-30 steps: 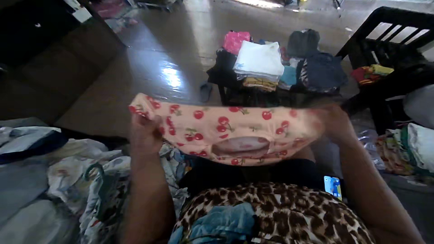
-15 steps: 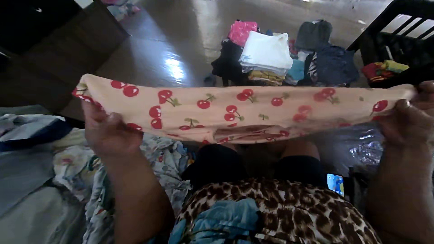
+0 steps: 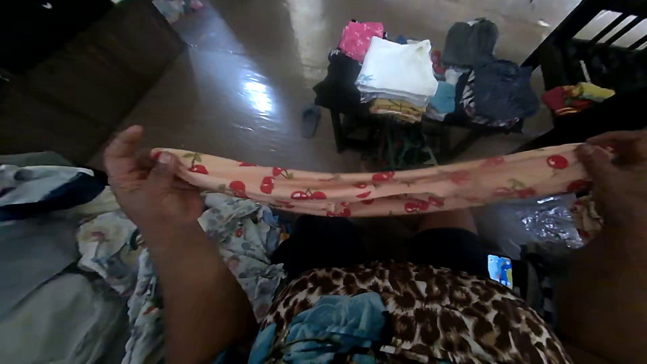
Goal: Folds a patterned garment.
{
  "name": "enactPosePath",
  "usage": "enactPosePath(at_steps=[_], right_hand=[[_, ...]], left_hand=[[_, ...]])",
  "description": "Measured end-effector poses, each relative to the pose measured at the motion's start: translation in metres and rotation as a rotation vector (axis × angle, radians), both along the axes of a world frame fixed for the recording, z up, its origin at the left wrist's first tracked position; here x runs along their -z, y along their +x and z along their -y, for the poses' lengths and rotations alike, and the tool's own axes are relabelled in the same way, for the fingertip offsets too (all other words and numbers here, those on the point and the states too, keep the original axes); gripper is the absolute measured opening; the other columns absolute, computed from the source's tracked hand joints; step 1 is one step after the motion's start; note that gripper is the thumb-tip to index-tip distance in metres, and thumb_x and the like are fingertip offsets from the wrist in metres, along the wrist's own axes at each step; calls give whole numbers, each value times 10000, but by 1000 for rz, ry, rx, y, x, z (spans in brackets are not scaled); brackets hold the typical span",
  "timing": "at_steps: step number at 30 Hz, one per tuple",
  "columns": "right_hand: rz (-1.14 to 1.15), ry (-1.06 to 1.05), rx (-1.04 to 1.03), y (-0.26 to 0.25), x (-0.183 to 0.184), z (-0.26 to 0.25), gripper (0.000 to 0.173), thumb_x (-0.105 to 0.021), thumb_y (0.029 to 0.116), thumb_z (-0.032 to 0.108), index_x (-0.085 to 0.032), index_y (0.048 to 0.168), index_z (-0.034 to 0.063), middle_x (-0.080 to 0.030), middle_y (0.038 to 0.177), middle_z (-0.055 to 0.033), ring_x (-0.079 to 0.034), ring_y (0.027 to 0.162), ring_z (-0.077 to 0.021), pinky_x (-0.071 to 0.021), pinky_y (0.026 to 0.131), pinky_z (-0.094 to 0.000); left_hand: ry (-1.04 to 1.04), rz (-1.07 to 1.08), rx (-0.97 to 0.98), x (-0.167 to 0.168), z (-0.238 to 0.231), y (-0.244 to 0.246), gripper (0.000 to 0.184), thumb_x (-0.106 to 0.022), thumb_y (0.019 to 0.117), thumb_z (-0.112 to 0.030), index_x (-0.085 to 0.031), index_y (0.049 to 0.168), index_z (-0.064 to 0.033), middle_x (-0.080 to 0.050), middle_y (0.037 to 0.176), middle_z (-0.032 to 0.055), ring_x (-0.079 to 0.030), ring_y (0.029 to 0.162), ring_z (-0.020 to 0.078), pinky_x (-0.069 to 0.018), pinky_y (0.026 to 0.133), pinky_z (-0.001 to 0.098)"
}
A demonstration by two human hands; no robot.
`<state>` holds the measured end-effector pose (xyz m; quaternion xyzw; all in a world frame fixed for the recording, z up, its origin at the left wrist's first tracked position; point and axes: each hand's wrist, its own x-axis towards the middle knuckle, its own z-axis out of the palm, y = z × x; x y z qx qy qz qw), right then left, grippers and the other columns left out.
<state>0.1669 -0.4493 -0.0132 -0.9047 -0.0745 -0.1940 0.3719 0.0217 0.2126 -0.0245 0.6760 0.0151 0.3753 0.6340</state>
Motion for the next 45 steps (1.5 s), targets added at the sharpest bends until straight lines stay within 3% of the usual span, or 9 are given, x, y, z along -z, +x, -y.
enactPosePath(at_steps=[4,6,9,12,16,22,33,37,45], right_hand=[[-276,-98,118,0,0,-4,415,-677,990,279,-586,1288,5,-641,1071,-272,-628,894,-370,-509,805,-608],[-539,-190,148,7,27,-17,438,-725,963,214,-579,1306,-16,-630,1142,-343,-622,1004,-511,-465,863,-726],[-774,-406,137,12,100,-37,551,-753,945,254,-562,1374,-33,-531,1345,-396,-496,1272,-581,-384,1025,-744],[-770,-489,113,1,133,-58,588,-711,966,308,-535,1438,3,-367,1508,-402,-295,1426,-602,-251,1105,-778],[-590,-407,-84,-3,122,-76,321,-655,993,101,-650,1290,-19,-566,1358,-329,-520,1281,-536,-393,1048,-720],[-661,-246,-486,-8,138,-102,218,-706,974,135,-704,1145,-2,-706,1087,-199,-688,956,-334,-558,866,-565],[-543,-519,-558,-8,170,-108,270,-656,1004,257,-742,1183,74,-695,1167,-208,-633,1158,-412,-468,1015,-632],[-604,-646,-523,-8,168,-118,337,-629,1022,311,-715,1226,57,-670,1216,-238,-599,1214,-450,-451,1028,-650],[-680,-408,-372,-2,161,-115,325,-547,1070,262,-669,1254,24,-678,1199,-235,-644,1142,-434,-477,982,-666]], left_hand=[[136,-414,-231,4,23,8,518,-622,947,-79,-440,1432,-91,-612,1024,-40,-639,859,24,-575,792,259],[270,-758,-228,32,34,17,531,-669,952,-97,-480,1442,-20,-640,1173,208,-656,969,245,-560,865,443],[447,-1070,-176,91,43,29,503,-687,973,-137,-528,1428,4,-554,1350,354,-543,1258,515,-429,1041,671],[472,-1067,-244,119,49,32,534,-718,940,-150,-540,1414,18,-445,1443,372,-477,1321,520,-426,1065,644],[613,-1020,-98,88,49,33,294,-662,983,-107,-652,1238,40,-562,1330,314,-607,1167,440,-489,1002,590],[786,-844,699,87,88,40,151,-756,892,-60,-748,1033,-5,-671,1145,170,-641,1062,295,-522,937,502],[993,-936,637,112,105,50,149,-625,1003,-63,-706,1083,33,-656,1144,229,-625,1116,393,-473,990,600],[984,-933,674,112,106,47,210,-777,906,-112,-729,1072,6,-651,1161,227,-594,1160,403,-457,1004,607],[888,-1000,584,105,106,47,160,-610,1016,-65,-662,1117,48,-652,1130,232,-641,1054,378,-487,952,600]])
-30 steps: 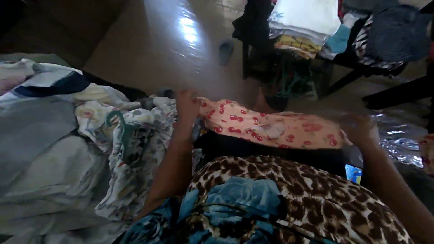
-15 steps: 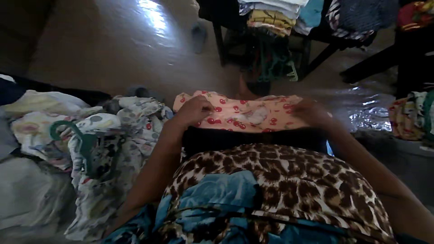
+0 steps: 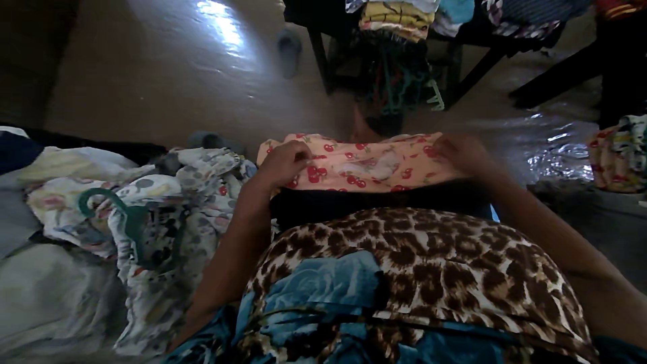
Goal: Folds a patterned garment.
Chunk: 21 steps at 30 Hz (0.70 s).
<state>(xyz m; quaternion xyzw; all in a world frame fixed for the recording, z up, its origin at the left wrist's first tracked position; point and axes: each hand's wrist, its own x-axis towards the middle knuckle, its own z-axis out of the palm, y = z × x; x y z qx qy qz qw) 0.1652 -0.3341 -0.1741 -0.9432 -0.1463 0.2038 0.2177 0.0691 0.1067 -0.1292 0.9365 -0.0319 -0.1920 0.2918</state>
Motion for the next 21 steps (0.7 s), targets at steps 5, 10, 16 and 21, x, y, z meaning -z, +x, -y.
enactPosePath(at_steps=[5,10,16,21], right_hand=[[10,-128,73,-4,-8,-19,333,-509,1078,241,-653,1330,77,-593,1351,-271,-580,1230,-496,-455,985,-711],[10,-215,29,-6,-8,-30,271,-571,1046,197,-674,1243,42,-551,1381,-280,-597,1175,-516,-485,904,-727],[110,25,153,-6,-4,-13,364,-625,1018,179,-600,1321,-21,-547,1359,-320,-559,1232,-516,-464,983,-693],[108,13,-133,-6,8,-1,258,-690,975,218,-726,1160,42,-695,1125,-206,-656,1096,-412,-498,942,-665]], left_hand=[[-61,-13,-122,-8,-2,2,204,-520,1060,-74,-582,1193,68,-647,1080,258,-632,1033,389,-480,934,603],[-129,43,-175,1,-5,-1,213,-532,1048,-66,-600,1219,40,-669,1089,213,-650,1006,300,-516,922,512],[-138,-31,-132,-1,-7,1,255,-627,1011,-89,-631,1243,15,-675,1096,206,-657,1006,311,-518,932,530],[-96,-5,-164,2,-4,2,207,-617,1027,-132,-662,1174,6,-675,1009,178,-646,925,281,-517,880,513]])
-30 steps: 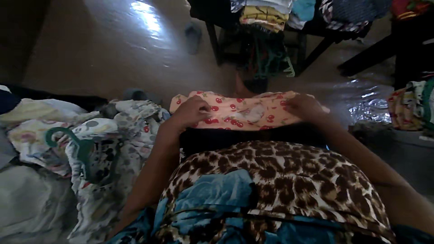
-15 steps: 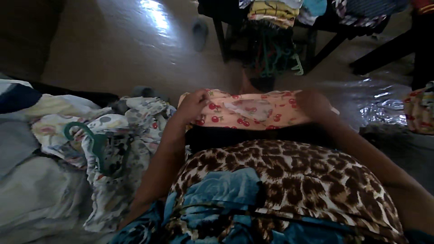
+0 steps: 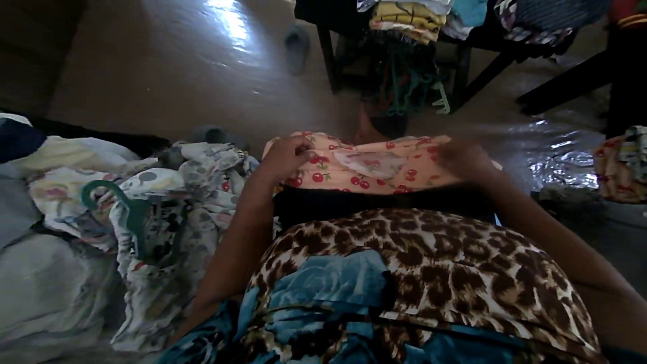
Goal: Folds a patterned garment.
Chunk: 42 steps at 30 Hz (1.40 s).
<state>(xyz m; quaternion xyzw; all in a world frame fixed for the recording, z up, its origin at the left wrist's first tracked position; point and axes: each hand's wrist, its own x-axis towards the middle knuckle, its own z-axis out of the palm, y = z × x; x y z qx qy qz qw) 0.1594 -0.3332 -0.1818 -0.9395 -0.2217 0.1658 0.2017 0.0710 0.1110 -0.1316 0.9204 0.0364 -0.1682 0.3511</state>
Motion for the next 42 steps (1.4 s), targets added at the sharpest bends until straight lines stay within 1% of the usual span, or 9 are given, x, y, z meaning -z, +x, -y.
enactPosePath(at_steps=[3,8,13,17,21,25,31,36,42], right_hand=[[-3,-81,-107,0,-1,0,245,-695,974,235,-746,1140,62,-699,1139,-211,-632,1131,-457,-472,946,-701],[-85,-160,44,-1,-19,-18,294,-528,1073,222,-677,1299,108,-673,1262,-213,-622,1198,-453,-462,992,-683],[-76,-276,72,2,-25,-37,331,-545,1061,222,-633,1363,119,-642,1299,-237,-595,1227,-474,-467,978,-688],[29,-270,-55,3,-9,-45,281,-598,1009,123,-693,1269,70,-643,1285,-250,-569,1254,-473,-450,1024,-657],[-23,-268,-198,0,-4,-46,305,-574,1047,264,-694,1240,60,-639,1314,-212,-558,1275,-442,-418,1045,-651],[16,-236,-114,-2,-1,-42,330,-657,992,202,-674,1294,70,-654,1300,-216,-566,1268,-452,-415,1051,-662],[21,-270,-115,-1,-1,-43,270,-583,1025,180,-694,1262,111,-634,1339,-202,-540,1293,-449,-413,1033,-659],[14,-295,-118,-1,6,-43,309,-561,1041,205,-676,1323,153,-621,1351,-216,-535,1292,-466,-403,1036,-678],[15,-209,-21,-1,-3,-43,259,-561,1039,214,-718,1198,82,-656,1267,-218,-572,1256,-447,-434,1017,-678]], left_hand=[[1,9,17,3,-1,2,210,-586,1041,-125,-634,1191,14,-665,995,189,-644,923,302,-509,877,544],[15,-31,-21,-2,4,5,252,-491,1086,-139,-603,1218,45,-655,1087,242,-629,1032,359,-468,946,577],[22,-6,-21,1,5,5,227,-509,1077,-130,-611,1185,42,-659,1057,229,-639,994,347,-486,919,575],[30,-4,-25,4,4,4,242,-509,1080,-151,-615,1191,36,-663,1062,234,-640,1005,364,-481,923,596],[24,-12,-70,5,4,6,248,-505,1082,-158,-619,1196,31,-665,1052,235,-639,989,363,-482,905,598],[4,-18,-87,5,4,7,255,-512,1075,-150,-612,1204,45,-666,1066,235,-639,1000,358,-487,917,589],[-10,11,-90,11,1,8,230,-527,1068,-149,-626,1165,34,-665,1013,217,-638,942,329,-494,880,569],[-37,14,-113,11,1,7,222,-528,1066,-141,-626,1169,30,-666,1022,204,-633,942,299,-495,880,547],[-45,16,-116,12,-1,8,220,-530,1064,-138,-628,1169,28,-665,1018,206,-632,949,304,-492,885,551]])
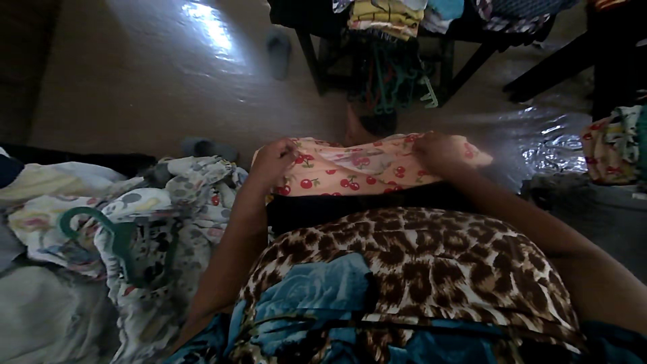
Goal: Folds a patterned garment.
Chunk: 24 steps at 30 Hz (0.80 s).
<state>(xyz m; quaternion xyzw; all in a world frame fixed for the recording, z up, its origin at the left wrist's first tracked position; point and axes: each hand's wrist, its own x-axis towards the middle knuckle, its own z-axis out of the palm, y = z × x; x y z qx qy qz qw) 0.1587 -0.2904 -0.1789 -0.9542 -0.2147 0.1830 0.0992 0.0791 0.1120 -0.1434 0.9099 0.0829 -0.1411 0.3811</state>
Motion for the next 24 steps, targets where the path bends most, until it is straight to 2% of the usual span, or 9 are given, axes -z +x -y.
enactPosePath(at_steps=[2,4,7,11,14,19,21,22,24], right_hand=[[2,155,80,-2,-5,4,248,-565,1043,189,-725,1166,44,-687,1218,-205,-626,1196,-409,-461,1017,-636],[-31,282,161,-2,-7,8,245,-569,1048,169,-710,1177,14,-679,1216,-212,-633,1182,-385,-470,1044,-582],[14,406,209,-2,-2,11,227,-595,1030,137,-718,1151,-11,-687,1187,-221,-651,1145,-366,-496,1026,-527],[15,447,237,0,0,14,248,-586,1040,153,-698,1163,-30,-680,1181,-235,-657,1120,-371,-504,1011,-534],[43,499,301,-1,0,14,251,-587,1040,160,-691,1150,-41,-688,1148,-227,-679,1047,-338,-534,956,-497],[-10,501,376,-1,-4,15,293,-509,1080,182,-603,1245,-41,-662,1136,-249,-680,976,-353,-548,893,-523],[18,549,361,-1,-7,18,288,-494,1082,171,-594,1256,-35,-653,1170,-236,-671,1023,-327,-547,921,-499],[56,578,322,1,-11,21,296,-493,1074,155,-601,1257,-51,-636,1221,-247,-649,1097,-334,-529,972,-492],[135,642,252,2,-25,26,308,-483,1053,103,-592,1267,-89,-610,1299,-270,-613,1189,-341,-501,1027,-471]], left_hand=[[-13,12,-12,1,0,-1,214,-534,1062,-141,-630,1162,21,-666,1009,189,-629,928,280,-498,869,525],[-34,10,-28,0,-1,-2,210,-535,1061,-139,-628,1164,19,-661,1022,191,-626,940,275,-498,873,519],[-61,12,-43,-1,-2,-2,203,-537,1057,-130,-624,1165,19,-656,1035,192,-622,947,264,-496,874,515],[-104,32,-61,3,-3,-2,196,-549,1047,-111,-616,1169,27,-659,1035,171,-618,937,223,-504,875,468],[-125,32,-80,4,-3,-4,186,-551,1044,-103,-616,1162,25,-658,1039,164,-616,935,209,-505,877,452],[-161,40,-85,7,-5,-3,182,-539,1049,-101,-616,1164,17,-649,1041,142,-606,941,180,-504,881,424],[-153,65,-64,8,-7,-3,173,-542,1047,-101,-618,1151,15,-650,1011,134,-609,914,174,-510,862,415],[-137,75,-55,5,-6,-3,172,-544,1046,-100,-615,1148,19,-648,1007,139,-610,908,183,-511,855,421],[-84,91,-44,-9,-2,-7,199,-535,1052,-99,-613,1174,37,-649,1050,174,-618,951,221,-507,888,450]])
